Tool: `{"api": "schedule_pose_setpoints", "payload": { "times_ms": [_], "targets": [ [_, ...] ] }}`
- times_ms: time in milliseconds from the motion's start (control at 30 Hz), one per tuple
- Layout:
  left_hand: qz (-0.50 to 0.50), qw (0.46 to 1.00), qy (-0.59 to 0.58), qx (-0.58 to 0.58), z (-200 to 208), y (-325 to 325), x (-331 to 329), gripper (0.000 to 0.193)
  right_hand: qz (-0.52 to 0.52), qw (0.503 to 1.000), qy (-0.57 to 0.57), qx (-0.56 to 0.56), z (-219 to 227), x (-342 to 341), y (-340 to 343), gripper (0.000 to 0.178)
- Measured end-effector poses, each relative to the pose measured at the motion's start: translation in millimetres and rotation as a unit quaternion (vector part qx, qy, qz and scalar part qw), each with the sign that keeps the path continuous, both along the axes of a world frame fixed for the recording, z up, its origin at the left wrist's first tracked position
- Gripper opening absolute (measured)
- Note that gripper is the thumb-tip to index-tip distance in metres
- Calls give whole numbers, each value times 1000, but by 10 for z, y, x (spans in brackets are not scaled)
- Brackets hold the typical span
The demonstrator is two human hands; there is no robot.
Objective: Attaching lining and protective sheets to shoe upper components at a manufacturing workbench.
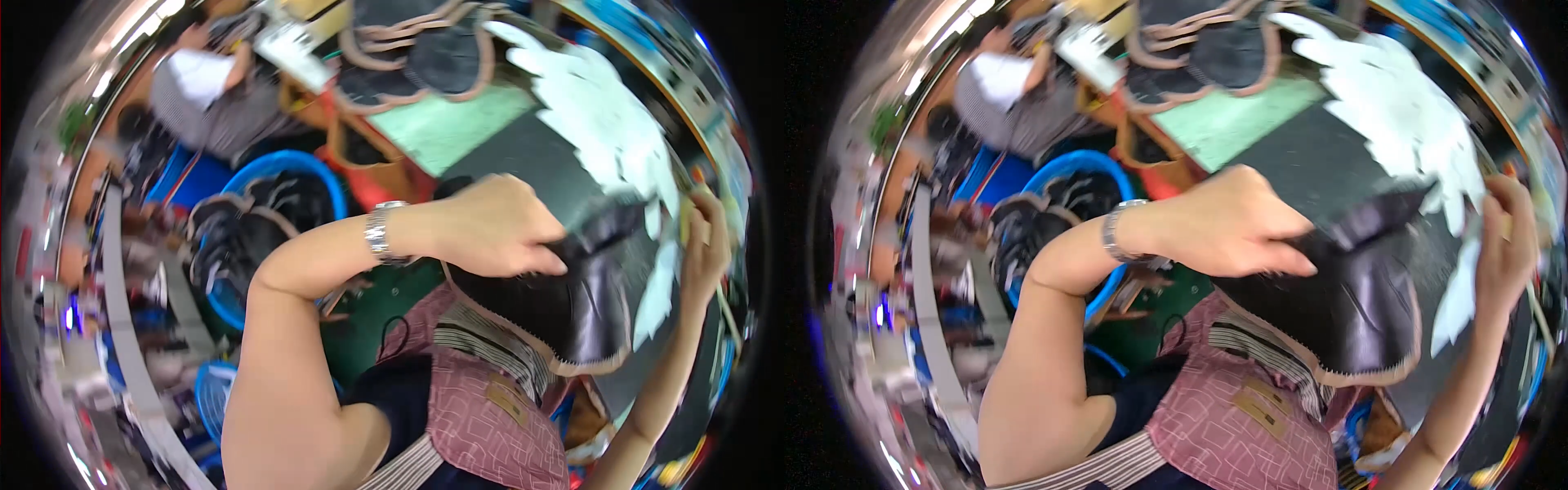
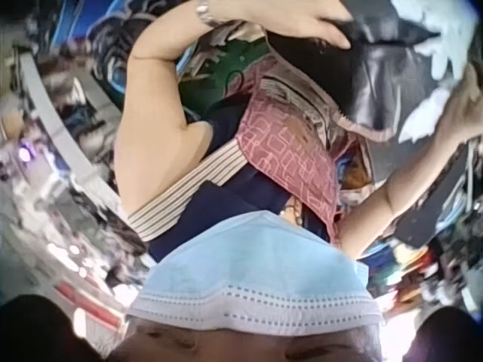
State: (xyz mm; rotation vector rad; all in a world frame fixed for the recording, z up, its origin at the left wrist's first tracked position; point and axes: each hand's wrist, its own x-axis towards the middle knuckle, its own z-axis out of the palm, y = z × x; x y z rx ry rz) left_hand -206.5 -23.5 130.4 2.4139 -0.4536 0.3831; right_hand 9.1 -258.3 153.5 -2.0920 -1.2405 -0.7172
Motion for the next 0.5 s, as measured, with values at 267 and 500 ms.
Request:
{"api": "schedule_pose_setpoints", "payload": {
  "times_ms": [267, 500],
  "targets": [
    [582, 679, -211, -395, -628, 1455, -2452, 25, 157, 957, 166, -180, -702, -95, 748, 16],
    [870, 452, 197, -24, -2235, 2480, -3455, 73, 240, 895, 162, -338, -919, -447, 994, 21]
  ]
}}
